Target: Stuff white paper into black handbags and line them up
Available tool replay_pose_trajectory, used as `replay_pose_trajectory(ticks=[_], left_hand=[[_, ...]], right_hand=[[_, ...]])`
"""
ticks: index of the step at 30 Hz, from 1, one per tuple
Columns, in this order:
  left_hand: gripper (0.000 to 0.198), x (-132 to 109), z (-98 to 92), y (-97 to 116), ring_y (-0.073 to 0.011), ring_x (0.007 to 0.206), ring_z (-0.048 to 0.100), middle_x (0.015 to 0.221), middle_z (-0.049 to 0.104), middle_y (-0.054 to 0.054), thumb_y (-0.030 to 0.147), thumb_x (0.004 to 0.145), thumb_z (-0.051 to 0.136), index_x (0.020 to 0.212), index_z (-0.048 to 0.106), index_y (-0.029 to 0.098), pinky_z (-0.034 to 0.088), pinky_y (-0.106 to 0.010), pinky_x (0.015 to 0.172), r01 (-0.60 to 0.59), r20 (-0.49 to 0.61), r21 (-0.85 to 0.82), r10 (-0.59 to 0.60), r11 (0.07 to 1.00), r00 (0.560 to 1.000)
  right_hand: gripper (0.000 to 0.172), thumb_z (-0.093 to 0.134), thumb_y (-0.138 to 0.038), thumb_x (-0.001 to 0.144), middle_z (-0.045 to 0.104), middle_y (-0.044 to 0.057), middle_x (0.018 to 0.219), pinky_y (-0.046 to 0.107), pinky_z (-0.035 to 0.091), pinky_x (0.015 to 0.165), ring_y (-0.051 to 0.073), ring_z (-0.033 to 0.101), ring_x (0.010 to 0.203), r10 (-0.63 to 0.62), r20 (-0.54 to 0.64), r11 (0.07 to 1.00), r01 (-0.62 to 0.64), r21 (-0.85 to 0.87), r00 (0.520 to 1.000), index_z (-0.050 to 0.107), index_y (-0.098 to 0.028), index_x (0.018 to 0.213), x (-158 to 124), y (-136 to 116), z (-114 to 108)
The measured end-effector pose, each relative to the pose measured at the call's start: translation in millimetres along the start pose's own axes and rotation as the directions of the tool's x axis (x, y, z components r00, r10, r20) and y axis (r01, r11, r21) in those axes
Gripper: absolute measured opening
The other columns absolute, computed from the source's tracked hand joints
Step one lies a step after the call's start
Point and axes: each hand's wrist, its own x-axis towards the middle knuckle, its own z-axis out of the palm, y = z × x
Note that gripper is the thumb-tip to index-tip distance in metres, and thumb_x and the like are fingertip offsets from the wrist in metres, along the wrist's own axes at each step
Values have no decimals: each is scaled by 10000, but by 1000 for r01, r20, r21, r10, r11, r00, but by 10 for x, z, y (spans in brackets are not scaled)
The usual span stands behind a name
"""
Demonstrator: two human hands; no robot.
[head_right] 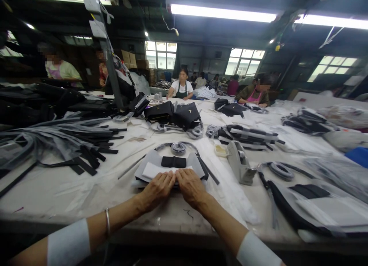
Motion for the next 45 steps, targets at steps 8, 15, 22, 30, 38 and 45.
replay_pose_trajectory(ticks=[8,15,22,30,38,45], left_hand=[[415,-421,-103,159,-258,1073,632,1262,629,-199,59,958,327,1336,497,34,471,-386,914,18,-133,-27,-21,999,991],[453,-666,-235,310,-263,1208,569,1335,586,-189,89,963,336,1394,463,32,403,-389,1025,56,-154,-82,-68,995,986],[463,-808,-155,377,-280,1242,528,1402,527,-186,191,977,345,1402,484,71,357,-402,1057,65,-233,-33,-71,997,970],[420,-540,-93,358,-283,1124,603,1258,622,-194,196,979,325,1289,565,45,378,-447,993,96,-218,87,-75,992,973],[378,-428,-94,110,-267,1048,638,1228,636,-196,108,950,388,1295,519,29,465,-390,880,52,-154,-20,-55,998,987],[411,-158,-344,-391,-265,984,633,1144,641,-157,82,871,465,1281,489,76,513,-408,866,50,-25,-294,-60,954,998]], right_hand=[[400,489,-10,864,669,141,1191,386,487,956,252,602,1059,-44,-137,999,42,-17,990,589,-83,1244,-223,-351,-88],[353,464,-99,909,678,134,1209,393,480,985,265,613,1094,-84,-204,996,78,-36,975,604,-80,1232,-386,-513,-99],[376,394,-126,952,682,105,1215,366,459,994,246,603,1119,-109,-286,994,106,-25,952,596,-103,1269,-442,-562,-79],[387,480,-75,907,673,108,1233,376,443,1011,238,596,1129,-100,-234,995,98,-22,967,581,-112,1279,-314,-380,40],[909,859,-484,643,594,156,1363,478,344,1100,334,528,1242,-8,-120,1000,6,-16,993,483,-103,1378,-227,-459,-38],[528,621,-119,816,653,117,1228,470,354,1053,298,568,1134,8,-348,991,-54,-123,937,495,-127,1329,115,-380,-120]])
